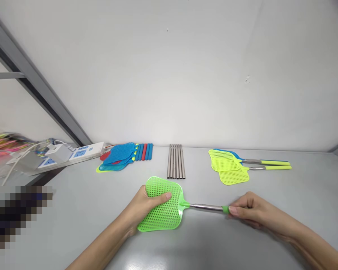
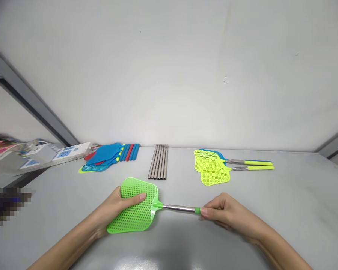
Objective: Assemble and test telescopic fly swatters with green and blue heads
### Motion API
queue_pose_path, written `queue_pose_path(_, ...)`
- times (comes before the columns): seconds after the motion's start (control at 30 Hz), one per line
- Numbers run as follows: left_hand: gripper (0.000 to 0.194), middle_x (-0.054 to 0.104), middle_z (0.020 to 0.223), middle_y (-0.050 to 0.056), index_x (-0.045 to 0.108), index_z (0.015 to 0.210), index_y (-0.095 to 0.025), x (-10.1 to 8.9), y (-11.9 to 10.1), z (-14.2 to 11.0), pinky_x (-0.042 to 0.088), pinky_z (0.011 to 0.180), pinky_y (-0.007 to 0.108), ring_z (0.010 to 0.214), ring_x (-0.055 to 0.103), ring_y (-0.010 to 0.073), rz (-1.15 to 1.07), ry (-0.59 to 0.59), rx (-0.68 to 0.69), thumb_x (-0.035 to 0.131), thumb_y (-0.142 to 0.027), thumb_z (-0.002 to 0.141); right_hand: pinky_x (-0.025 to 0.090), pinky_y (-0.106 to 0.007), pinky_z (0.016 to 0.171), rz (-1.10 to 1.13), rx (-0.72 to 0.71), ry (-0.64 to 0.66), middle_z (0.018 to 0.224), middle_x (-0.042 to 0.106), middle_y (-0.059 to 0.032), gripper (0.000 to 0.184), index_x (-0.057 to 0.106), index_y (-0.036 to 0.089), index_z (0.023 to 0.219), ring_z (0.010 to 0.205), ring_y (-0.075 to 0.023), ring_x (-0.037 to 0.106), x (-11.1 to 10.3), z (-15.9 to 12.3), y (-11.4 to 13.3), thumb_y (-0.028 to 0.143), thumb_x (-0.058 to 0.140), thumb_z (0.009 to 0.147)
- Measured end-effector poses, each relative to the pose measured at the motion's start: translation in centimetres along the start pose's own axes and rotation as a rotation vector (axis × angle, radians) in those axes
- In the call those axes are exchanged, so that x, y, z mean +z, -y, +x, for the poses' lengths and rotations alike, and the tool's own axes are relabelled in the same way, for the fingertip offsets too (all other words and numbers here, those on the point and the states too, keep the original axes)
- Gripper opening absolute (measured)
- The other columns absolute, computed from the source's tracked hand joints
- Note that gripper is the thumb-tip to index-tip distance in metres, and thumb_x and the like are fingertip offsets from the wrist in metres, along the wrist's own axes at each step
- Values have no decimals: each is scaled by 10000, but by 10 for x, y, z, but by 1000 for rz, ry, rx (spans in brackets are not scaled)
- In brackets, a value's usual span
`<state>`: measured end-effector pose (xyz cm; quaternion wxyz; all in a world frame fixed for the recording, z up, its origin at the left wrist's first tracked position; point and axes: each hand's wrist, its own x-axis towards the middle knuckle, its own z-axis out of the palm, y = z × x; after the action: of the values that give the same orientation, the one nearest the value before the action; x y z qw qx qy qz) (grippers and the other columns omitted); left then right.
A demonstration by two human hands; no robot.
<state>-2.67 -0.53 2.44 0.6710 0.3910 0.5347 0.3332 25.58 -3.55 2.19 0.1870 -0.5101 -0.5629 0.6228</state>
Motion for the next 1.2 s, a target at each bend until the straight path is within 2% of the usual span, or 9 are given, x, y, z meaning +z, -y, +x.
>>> queue_pose_path(0.1, 319, 683, 792, 144, 666, 826, -120, 0, 2, 1, 514, 641, 374, 691, 651, 267, 44, 20, 31, 738, -337, 603, 95, -249, 447, 56, 31, 19, 400, 258, 85, 404, 655, 108, 693, 409, -52, 170, -1, 0, -6, 497, 562, 752)
queue_pose_path(0.23, 303, 683, 798, 128, 664, 843, -127, -1, 2, -1, 513, 651, 366, 692, 649, 251, 41, 48, 23, 718, -342, 635, 98, -243, 433, 130, 44, 57, 359, 270, 93, 381, 663, 98, 694, 379, -39, 161, -4, 1, -12, 458, 564, 768)
queue_pose_path(0.4, 310, 685, 836, 118, 654, 865, -139, -1, 4, -1, 517, 681, 375, 753, 650, 262, 36, 63, 23, 714, -349, 645, 48, -234, 390, 232, 142, 86, 336, 251, 103, 388, 657, 109, 677, 340, -31, 109, -6, 5, -20, 477, 565, 757)
queue_pose_path(0.53, 318, 683, 867, 119, 646, 873, -131, -5, -1, 0, 512, 720, 359, 803, 643, 257, 96, 79, 22, 717, -345, 648, 50, -230, 381, 237, 145, 82, 343, 250, 102, 382, 662, 109, 700, 342, -30, 105, -2, 7, -20, 476, 571, 755)
queue_pose_path(0.67, 324, 686, 858, 108, 631, 925, -143, -10, -14, -4, 514, 703, 347, 756, 648, 235, 88, 141, 2, 685, -357, 688, 120, -218, 407, 101, 45, 67, 376, 271, 85, 396, 669, 113, 727, 385, -45, 173, 1, 5, -14, 487, 548, 772)
queue_pose_path(0.8, 309, 677, 913, 108, 624, 947, -153, -14, -21, -7, 510, 713, 343, 798, 643, 234, 5, 165, -50, 671, -345, 709, 268, -201, 477, -99, -37, -67, 564, 443, 33, 350, 640, 161, 865, 524, -90, 381, -2, 4, -9, 483, 587, 739)
queue_pose_path(0.9, 337, 673, 923, 124, 618, 980, -140, -15, -18, -6, 512, 704, 343, 786, 646, 235, -48, 172, -100, 667, -343, 715, 358, -229, 602, -229, -97, -130, 741, 551, -12, 307, 625, 176, 830, 695, -151, 481, -4, 5, -9, 469, 557, 764)
queue_pose_path(1.03, 379, 676, 911, 131, 610, 1011, -130, -12, -14, -5, 518, 671, 350, 741, 653, 243, -45, 155, -95, 667, -353, 710, 353, -247, 629, -417, -229, -146, 709, 545, -24, 342, 582, 163, 679, 686, -160, 475, 0, 5, -10, 434, 448, 838)
queue_pose_path(1.2, 335, 689, 849, 117, 642, 893, -123, -5, -13, -11, 517, 663, 334, 739, 653, 248, 85, 60, 47, 664, -395, 697, 304, -237, 562, -463, -325, -163, 612, 444, -1, 384, 511, 157, 611, 595, -129, 400, 4, 6, -13, 420, 396, 865)
